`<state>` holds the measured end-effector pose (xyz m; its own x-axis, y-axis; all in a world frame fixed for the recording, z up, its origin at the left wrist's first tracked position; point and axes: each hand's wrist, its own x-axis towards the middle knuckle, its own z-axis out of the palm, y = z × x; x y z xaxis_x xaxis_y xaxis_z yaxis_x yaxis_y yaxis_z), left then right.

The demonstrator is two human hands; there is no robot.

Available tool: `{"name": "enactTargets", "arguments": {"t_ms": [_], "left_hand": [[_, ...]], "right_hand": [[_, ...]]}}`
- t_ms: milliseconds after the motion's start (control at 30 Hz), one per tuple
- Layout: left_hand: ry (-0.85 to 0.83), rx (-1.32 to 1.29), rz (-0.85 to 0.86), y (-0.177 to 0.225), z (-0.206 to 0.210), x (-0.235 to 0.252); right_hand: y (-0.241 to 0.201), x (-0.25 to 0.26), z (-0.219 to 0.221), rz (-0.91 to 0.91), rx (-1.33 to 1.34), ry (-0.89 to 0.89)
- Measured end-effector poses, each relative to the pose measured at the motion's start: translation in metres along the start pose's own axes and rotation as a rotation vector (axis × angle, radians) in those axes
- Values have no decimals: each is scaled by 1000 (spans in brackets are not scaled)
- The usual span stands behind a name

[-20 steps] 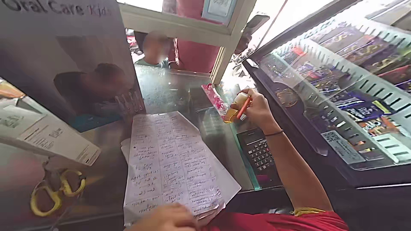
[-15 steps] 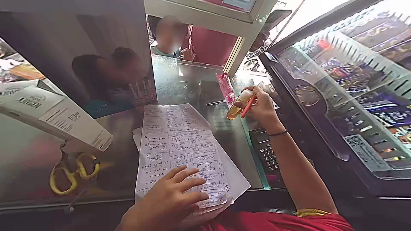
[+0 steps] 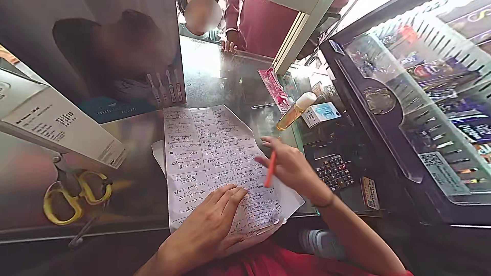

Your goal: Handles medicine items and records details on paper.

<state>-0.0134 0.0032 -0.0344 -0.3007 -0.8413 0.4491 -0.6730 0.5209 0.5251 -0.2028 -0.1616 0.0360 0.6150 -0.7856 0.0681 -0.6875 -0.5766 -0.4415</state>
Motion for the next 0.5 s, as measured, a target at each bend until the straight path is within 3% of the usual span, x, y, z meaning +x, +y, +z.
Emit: {"name": "enactTargets", "arguments": {"t_ms": [133, 267, 367, 500], "left_hand": [[0, -38, -2, 0, 1, -2], [2, -13, 48, -1, 1, -7], [47, -90, 96, -1, 1, -7], [164, -344, 142, 0, -15, -6]], "right_hand": [[-13, 19, 15, 167, 119, -58], [2, 34, 16, 269, 373, -151], [3, 25, 5, 60, 366, -55], [-39, -3, -65, -334, 27, 443]]}}
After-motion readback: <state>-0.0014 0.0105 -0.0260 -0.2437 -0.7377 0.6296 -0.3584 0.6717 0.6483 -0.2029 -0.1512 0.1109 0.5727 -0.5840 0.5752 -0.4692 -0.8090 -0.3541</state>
